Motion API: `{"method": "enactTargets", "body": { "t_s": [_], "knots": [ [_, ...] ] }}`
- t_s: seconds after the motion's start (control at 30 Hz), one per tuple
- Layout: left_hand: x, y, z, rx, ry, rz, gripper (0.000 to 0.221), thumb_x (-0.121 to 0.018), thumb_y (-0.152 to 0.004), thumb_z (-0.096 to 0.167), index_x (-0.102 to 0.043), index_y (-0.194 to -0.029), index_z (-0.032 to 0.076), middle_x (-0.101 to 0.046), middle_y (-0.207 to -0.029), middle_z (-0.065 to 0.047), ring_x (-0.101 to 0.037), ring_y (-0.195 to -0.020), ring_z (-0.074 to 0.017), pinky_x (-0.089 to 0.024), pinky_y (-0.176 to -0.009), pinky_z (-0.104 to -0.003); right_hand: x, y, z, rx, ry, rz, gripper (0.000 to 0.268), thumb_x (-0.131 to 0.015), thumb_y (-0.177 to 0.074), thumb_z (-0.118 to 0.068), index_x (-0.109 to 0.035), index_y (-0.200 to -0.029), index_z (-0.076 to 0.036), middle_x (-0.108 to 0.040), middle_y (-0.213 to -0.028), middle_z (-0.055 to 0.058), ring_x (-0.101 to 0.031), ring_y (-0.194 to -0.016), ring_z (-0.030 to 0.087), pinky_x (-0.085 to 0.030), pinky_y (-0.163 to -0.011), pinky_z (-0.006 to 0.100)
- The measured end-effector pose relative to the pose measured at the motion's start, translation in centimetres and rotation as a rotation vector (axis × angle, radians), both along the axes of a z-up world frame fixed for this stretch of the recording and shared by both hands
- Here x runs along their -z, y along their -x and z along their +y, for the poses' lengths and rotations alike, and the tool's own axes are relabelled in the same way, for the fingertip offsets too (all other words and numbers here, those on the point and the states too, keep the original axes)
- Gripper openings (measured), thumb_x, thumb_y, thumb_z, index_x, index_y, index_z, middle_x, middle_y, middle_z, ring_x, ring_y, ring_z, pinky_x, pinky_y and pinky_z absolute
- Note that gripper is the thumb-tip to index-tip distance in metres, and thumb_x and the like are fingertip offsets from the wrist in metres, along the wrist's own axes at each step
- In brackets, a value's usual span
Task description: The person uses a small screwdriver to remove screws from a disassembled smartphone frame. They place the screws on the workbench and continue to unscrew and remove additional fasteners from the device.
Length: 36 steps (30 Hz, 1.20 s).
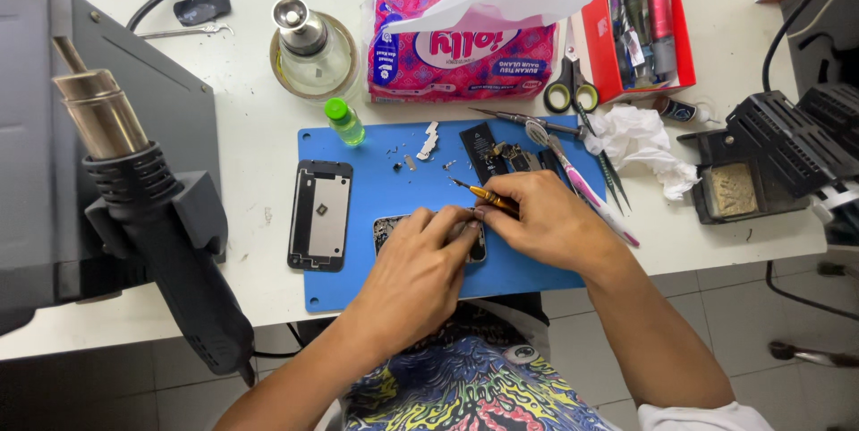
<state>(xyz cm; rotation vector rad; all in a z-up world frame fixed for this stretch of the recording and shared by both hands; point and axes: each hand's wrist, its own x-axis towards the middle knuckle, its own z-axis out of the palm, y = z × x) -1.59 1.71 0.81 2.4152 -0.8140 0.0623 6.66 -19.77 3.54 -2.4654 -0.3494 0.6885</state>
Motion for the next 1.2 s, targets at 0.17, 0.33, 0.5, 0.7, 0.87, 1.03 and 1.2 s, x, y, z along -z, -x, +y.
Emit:
{"method": "enactTargets", "body": {
  "t_s": [0.17,0.33,0.5,0.7,0.87,1.03,1.2],
  "knots": [
    [0.0,-0.1,0.4,0.014,0.108,0.002,0.025,-0.066,-0.104,0.004,-0.073,-0.127,-0.001,-0.068,-0.134,-0.016,-0.056,-0.090,-0.0356,-0.049,-0.078,-0.050,-0.2,0.3,0.2,0.012,0.001,0.011,0.022,-0.073,-0.102,-0.026,-0.074,-0.087,-0.011,-0.069,-0.070,0.004,-0.057,-0.070,0.021,-0.042,-0.069,0.041],
    [1.3,0.5,0.7,0.030,0.066,-0.038,0.032,-0.068,-0.093,-0.003,-0.073,-0.124,0.002,-0.069,-0.144,-0.018,-0.061,-0.109,-0.0384,-0.051,-0.086,-0.053,0.3,0.1,0.0,-0.015,-0.021,-0.020,0.023,-0.073,-0.102,-0.027,-0.074,-0.086,-0.010,-0.068,-0.069,0.005,-0.056,-0.068,0.023,-0.042,-0.068,0.042],
    [1.3,0.8,1.1,0.073,-0.057,-0.097,0.055,-0.072,-0.074,-0.004,-0.070,-0.129,0.004,-0.066,-0.154,-0.021,-0.061,-0.115,-0.0383,-0.050,-0.089,-0.051,1.0,0.2,-0.4,-0.017,-0.057,-0.050,0.033,-0.074,-0.101,-0.025,-0.061,-0.075,-0.010,-0.057,-0.064,0.003,-0.046,-0.066,0.020,-0.036,-0.065,0.042],
    [0.3,1.3,1.1,0.056,-0.146,-0.112,0.056,-0.071,-0.080,0.001,-0.070,-0.136,0.004,-0.060,-0.154,-0.022,-0.058,-0.123,-0.0405,-0.050,-0.089,-0.052,1.1,0.6,-0.8,-0.068,-0.078,-0.075,0.031,-0.078,-0.102,-0.024,-0.061,-0.080,-0.011,-0.064,-0.073,0.003,-0.056,-0.074,0.023,-0.041,-0.071,0.042],
    [1.2,1.3,1.2,0.046,-0.029,-0.064,0.055,-0.069,-0.082,-0.003,-0.072,-0.137,0.004,-0.062,-0.146,-0.021,-0.060,-0.124,-0.0419,-0.051,-0.094,-0.054,0.6,0.8,-0.4,-0.071,-0.055,-0.067,0.032,-0.080,-0.100,-0.027,-0.059,-0.080,-0.012,-0.066,-0.075,0.003,-0.060,-0.075,0.023,-0.044,-0.071,0.041],
    [0.6,1.2,1.1,0.011,0.015,0.025,0.045,-0.051,-0.096,-0.006,-0.078,-0.130,0.006,-0.071,-0.130,-0.013,-0.069,-0.124,-0.0347,-0.054,-0.085,-0.041,0.5,0.9,-0.2,0.001,-0.219,0.004,0.021,-0.082,-0.093,-0.012,-0.085,-0.109,0.002,-0.080,-0.080,0.019,-0.075,-0.065,0.025,-0.060,-0.054,0.037],
    [0.0,1.4,0.4,0.041,-0.057,-0.125,0.052,-0.067,-0.084,-0.001,-0.070,-0.135,0.000,-0.066,-0.126,-0.013,-0.058,-0.109,-0.0379,-0.052,-0.089,-0.052,-0.1,1.4,0.0,-0.010,-0.056,-0.060,0.028,-0.079,-0.098,-0.027,-0.061,-0.083,-0.011,-0.068,-0.079,0.002,-0.063,-0.076,0.020,-0.048,-0.072,0.039]
  ]
}}
